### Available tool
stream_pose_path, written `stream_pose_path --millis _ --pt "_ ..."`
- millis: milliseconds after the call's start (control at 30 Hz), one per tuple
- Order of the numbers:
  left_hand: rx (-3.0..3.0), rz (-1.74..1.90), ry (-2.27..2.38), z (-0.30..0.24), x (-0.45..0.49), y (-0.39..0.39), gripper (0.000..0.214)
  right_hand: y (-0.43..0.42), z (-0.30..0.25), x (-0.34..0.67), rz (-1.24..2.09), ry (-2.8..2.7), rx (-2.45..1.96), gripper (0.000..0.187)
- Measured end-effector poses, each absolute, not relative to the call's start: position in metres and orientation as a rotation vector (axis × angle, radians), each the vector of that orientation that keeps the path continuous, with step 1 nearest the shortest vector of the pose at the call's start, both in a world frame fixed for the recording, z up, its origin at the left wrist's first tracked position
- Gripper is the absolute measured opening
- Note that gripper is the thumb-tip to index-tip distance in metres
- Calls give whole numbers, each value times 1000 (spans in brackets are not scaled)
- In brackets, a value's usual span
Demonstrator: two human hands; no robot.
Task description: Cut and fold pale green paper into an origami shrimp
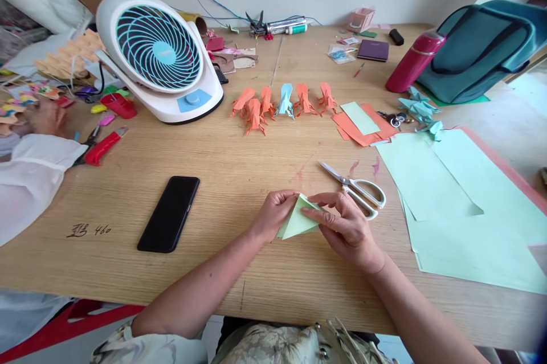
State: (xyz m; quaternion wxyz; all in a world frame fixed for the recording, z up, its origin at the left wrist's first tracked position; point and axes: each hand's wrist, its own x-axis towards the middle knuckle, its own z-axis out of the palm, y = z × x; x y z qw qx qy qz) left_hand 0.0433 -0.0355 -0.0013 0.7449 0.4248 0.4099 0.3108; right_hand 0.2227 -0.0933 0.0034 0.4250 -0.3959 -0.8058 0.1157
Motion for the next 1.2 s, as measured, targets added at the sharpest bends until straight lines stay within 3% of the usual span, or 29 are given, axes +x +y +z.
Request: stream_pose_path --millis 200,367,567,1200 --pt "710 682 800 -1 45 -34 36 -93 2 225 159 -2146 -1043 50" --pt "582 718 685 -6 44 -32 29 -90 4 229 57 -2230 -1081 55" --pt "658 716 608 -7 41 -30 36 -89 1 232 11 -2275 -1143 58" --pt "661 720 682 -8 40 -30 31 -89 -2 226 27 -2325 -1136 53"
